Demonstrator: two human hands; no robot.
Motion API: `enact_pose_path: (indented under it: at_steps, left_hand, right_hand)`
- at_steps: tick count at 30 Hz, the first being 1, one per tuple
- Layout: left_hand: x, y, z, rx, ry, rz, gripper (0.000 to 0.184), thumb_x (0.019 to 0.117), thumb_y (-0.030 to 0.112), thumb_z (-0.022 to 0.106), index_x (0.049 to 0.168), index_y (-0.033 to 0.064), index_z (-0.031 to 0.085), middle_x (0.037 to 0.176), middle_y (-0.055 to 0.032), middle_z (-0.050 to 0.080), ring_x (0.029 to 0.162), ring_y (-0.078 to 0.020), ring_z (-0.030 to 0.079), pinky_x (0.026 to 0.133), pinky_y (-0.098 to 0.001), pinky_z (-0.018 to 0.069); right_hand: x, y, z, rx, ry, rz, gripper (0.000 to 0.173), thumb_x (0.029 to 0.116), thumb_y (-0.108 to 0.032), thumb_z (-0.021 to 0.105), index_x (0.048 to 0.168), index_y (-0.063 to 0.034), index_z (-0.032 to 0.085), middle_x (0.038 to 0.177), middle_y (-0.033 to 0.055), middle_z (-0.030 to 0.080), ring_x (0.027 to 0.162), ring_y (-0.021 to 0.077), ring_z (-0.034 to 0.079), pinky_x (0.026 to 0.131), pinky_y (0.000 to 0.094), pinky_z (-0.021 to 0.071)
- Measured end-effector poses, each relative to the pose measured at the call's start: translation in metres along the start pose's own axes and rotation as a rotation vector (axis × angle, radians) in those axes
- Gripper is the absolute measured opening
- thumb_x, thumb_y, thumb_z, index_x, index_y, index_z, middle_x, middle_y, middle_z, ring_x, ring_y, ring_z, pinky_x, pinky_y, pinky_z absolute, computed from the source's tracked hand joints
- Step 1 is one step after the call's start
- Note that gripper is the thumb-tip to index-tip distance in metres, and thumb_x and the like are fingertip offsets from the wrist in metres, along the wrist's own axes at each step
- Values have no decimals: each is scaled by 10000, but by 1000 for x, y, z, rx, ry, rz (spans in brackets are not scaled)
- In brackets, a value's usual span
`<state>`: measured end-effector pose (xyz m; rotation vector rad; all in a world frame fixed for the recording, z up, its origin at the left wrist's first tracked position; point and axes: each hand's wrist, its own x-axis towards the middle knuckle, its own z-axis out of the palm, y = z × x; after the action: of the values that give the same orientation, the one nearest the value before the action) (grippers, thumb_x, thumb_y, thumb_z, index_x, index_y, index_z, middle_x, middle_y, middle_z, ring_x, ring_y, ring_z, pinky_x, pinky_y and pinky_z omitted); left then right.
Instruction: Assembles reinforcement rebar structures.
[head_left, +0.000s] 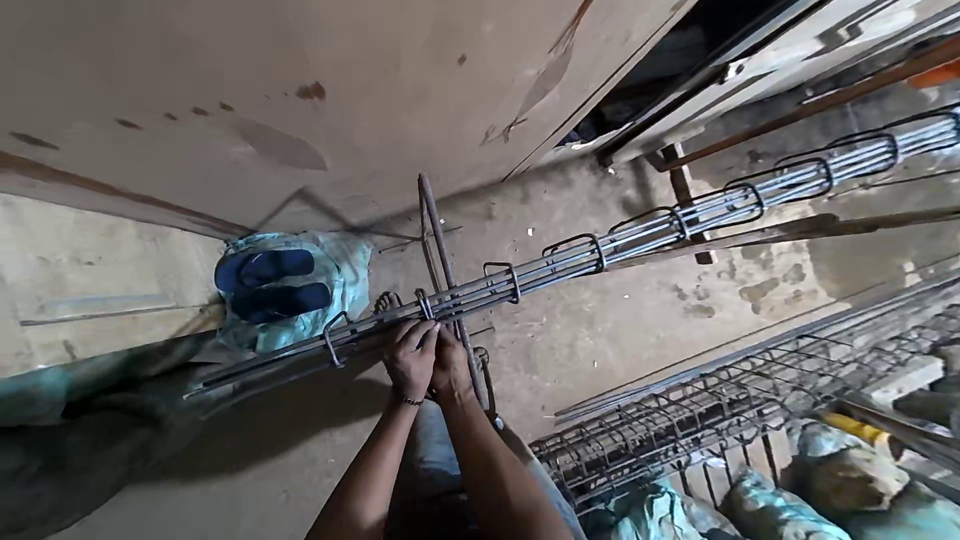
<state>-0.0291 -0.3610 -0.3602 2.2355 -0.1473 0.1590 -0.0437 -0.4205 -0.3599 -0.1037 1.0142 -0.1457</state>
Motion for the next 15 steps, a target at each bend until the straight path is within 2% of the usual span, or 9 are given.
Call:
enact_pose_path:
  at_steps: [2,7,9,11,12,13,14,15]
  left_hand:
    - [-1,-1,0,17,-1,-5,98,835,168,817,897,92,822,934,-83,777,933,-148,743,873,-255,590]
    - [-1,-3,-2,9,-27,-12,97,819,141,828,890,76,817,929,-84,774,922,-128,741,849,-238,598]
    - [0,-4,-4,28,-26,-14,109,808,147,839,887,74,817,926,-85,775,918,-126,745,845,-239,602]
    - [1,-2,-6,47,-41,-15,120,799,145,839,889,69,816,924,-88,775,918,-128,744,851,-236,597]
    - [1,0,-6,41,-48,-12,122,801,137,835,892,59,814,921,-96,771,918,-131,741,852,-231,596]
    - [1,1,-7,40,-55,-9,122,803,132,830,895,54,813,921,-101,767,919,-131,738,852,-224,593]
    - [1,2,-7,40,-54,-5,122,797,126,828,889,47,811,913,-104,764,914,-132,735,852,-223,588]
    - [2,3,-7,35,-55,-5,123,795,123,829,885,42,810,907,-101,762,912,-131,729,857,-222,582]
  right_hand:
    - [3,3,2,-6,2,12,250,1088,-131,384,1054,-14,602,851,103,700,772,166,705,734,316,608]
    - [6,5,-4,-158,24,-49,248,1060,-59,439,941,21,641,787,98,708,725,146,702,725,298,608]
    - [4,4,0,-440,162,-112,275,1045,-89,518,823,0,655,703,61,679,652,120,662,661,298,581]
    - [1,2,6,-835,354,-123,354,1045,-212,573,764,-12,649,661,57,625,616,143,598,634,364,516]
    - [0,2,9,-980,425,-139,346,1044,-243,586,817,2,678,714,85,640,672,174,605,680,406,508]
    - [1,5,7,-1094,465,-195,288,1039,-227,599,921,9,715,825,112,684,786,194,643,759,421,520]
    - [3,8,-1,-1204,457,-280,251,1030,-175,605,1112,31,722,1070,173,720,1030,248,669,934,446,516]
    - [10,13,-14,-1315,401,-389,333,1024,-137,580,1287,55,653,1335,226,637,1295,310,578,1117,452,439]
